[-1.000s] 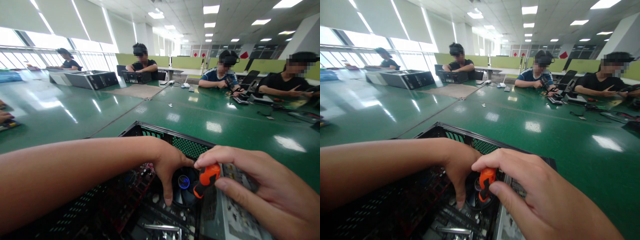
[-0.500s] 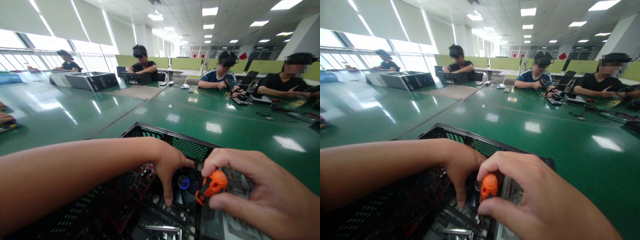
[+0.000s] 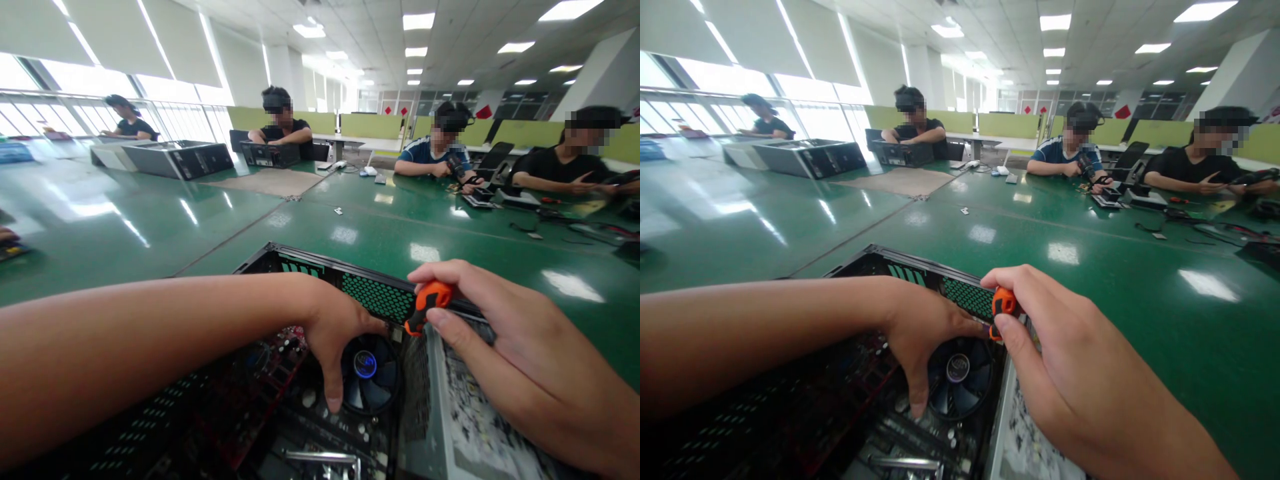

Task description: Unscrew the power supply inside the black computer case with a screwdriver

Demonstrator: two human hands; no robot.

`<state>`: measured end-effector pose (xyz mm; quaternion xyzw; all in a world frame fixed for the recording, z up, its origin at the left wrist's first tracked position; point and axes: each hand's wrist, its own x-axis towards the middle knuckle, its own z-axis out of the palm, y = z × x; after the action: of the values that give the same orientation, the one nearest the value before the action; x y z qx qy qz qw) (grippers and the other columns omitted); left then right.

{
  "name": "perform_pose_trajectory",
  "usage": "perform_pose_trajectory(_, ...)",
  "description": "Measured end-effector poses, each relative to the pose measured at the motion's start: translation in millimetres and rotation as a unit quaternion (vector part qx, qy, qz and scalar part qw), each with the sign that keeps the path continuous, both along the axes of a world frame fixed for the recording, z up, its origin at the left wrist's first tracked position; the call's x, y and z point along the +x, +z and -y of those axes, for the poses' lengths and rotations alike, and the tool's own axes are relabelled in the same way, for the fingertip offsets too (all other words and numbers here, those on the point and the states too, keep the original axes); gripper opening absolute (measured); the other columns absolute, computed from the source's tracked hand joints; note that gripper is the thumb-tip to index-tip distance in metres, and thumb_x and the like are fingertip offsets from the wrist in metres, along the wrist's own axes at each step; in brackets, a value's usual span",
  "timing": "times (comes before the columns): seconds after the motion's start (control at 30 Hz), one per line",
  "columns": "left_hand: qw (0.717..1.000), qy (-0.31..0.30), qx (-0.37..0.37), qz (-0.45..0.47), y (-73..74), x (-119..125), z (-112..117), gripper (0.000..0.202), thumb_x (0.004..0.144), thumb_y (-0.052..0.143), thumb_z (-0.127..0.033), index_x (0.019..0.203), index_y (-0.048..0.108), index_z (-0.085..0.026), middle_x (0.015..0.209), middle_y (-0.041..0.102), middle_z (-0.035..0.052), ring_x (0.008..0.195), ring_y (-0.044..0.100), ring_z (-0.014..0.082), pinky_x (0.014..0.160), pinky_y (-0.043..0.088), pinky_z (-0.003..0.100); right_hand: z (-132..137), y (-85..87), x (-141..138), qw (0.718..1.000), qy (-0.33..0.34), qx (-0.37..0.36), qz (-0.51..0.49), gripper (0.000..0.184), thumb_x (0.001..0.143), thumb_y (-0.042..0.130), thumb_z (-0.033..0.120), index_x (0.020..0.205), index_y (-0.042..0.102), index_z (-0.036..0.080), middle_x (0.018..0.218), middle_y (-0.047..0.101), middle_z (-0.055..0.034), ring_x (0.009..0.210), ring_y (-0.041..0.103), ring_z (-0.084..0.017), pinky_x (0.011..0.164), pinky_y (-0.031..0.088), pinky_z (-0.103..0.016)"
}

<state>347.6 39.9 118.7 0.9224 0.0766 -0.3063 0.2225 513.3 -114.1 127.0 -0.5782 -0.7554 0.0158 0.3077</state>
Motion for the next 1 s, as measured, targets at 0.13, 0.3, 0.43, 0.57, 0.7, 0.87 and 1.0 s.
perform_pose_trajectory(0.13,1.000,-0.003,0.007,-0.006,-2.6,-0.3,-2.3,0.120,0.050,0.080,-0.059,0.151,0.030,-0.018,0.148,0.046,0.0151,0.134,0.047,0.0326,0.112,0.037,0.040,1.2,-0.9,-0.2,0.998,-0.021,0.055,-0.001,0.028,0.096,0.046,0.022,0.122,0.054,0.027,0.106,0.069,-0.0037,0.090,0.068,-0.022,0.073,0.051,-0.032)
perform_pose_trajectory(0.3,1.000,0.003,0.014,-0.004,-3.3,-1.8,-1.8,0.116,0.048,0.083,-0.046,0.150,0.033,-0.019,0.146,0.049,0.0145,0.132,0.049,0.0331,0.111,0.038,0.040,0.2,-1.1,0.4,0.999,-0.022,0.045,0.002,0.025,0.095,0.047,0.021,0.118,0.056,0.027,0.104,0.070,-0.0034,0.091,0.068,-0.022,0.073,0.051,-0.032)
perform_pose_trajectory(0.43,1.000,0.004,0.004,0.010,-1.8,-1.8,-0.6,0.114,0.049,0.083,-0.045,0.150,0.034,-0.020,0.148,0.048,0.0122,0.134,0.047,0.0313,0.113,0.035,0.039,-0.4,-1.5,0.9,0.999,-0.002,0.032,0.002,0.023,0.095,0.047,0.020,0.115,0.056,0.026,0.103,0.068,-0.0027,0.090,0.067,-0.020,0.073,0.050,-0.031)
perform_pose_trajectory(0.57,1.000,0.011,0.000,0.011,-2.2,-1.6,-1.6,0.118,0.049,0.082,-0.053,0.150,0.032,-0.020,0.150,0.046,0.0128,0.137,0.044,0.0317,0.114,0.033,0.040,0.0,-1.0,0.7,1.000,0.013,0.011,0.007,0.027,0.096,0.046,0.020,0.121,0.054,0.026,0.107,0.067,-0.0028,0.094,0.066,-0.018,0.076,0.051,-0.029)
perform_pose_trajectory(0.7,1.000,0.002,-0.001,0.004,-2.4,-2.3,-2.7,0.117,0.050,0.081,-0.048,0.151,0.030,-0.019,0.150,0.045,0.0132,0.136,0.045,0.0315,0.114,0.033,0.040,0.3,0.5,0.6,1.000,0.014,-0.002,0.016,0.029,0.097,0.046,0.020,0.125,0.053,0.026,0.110,0.066,-0.0026,0.097,0.065,-0.017,0.077,0.051,-0.028)
perform_pose_trajectory(0.87,1.000,0.005,-0.003,0.000,-0.9,-3.2,-1.7,0.116,0.051,0.081,-0.040,0.152,0.028,-0.019,0.151,0.044,0.0128,0.136,0.045,0.0313,0.113,0.035,0.039,-0.6,0.6,-1.4,1.000,0.015,0.002,0.016,0.029,0.098,0.045,0.021,0.125,0.052,0.026,0.109,0.067,-0.0030,0.097,0.066,-0.017,0.076,0.051,-0.029)
perform_pose_trajectory(1.0,1.000,0.009,-0.008,0.005,-1.3,-3.6,-1.2,0.115,0.051,0.081,-0.039,0.152,0.029,-0.020,0.151,0.044,0.0120,0.137,0.044,0.0316,0.114,0.034,0.040,-0.2,-1.1,-2.1,1.000,0.017,-0.007,0.018,0.030,0.097,0.046,0.020,0.126,0.052,0.026,0.111,0.066,-0.0030,0.098,0.065,-0.016,0.077,0.051,-0.027)
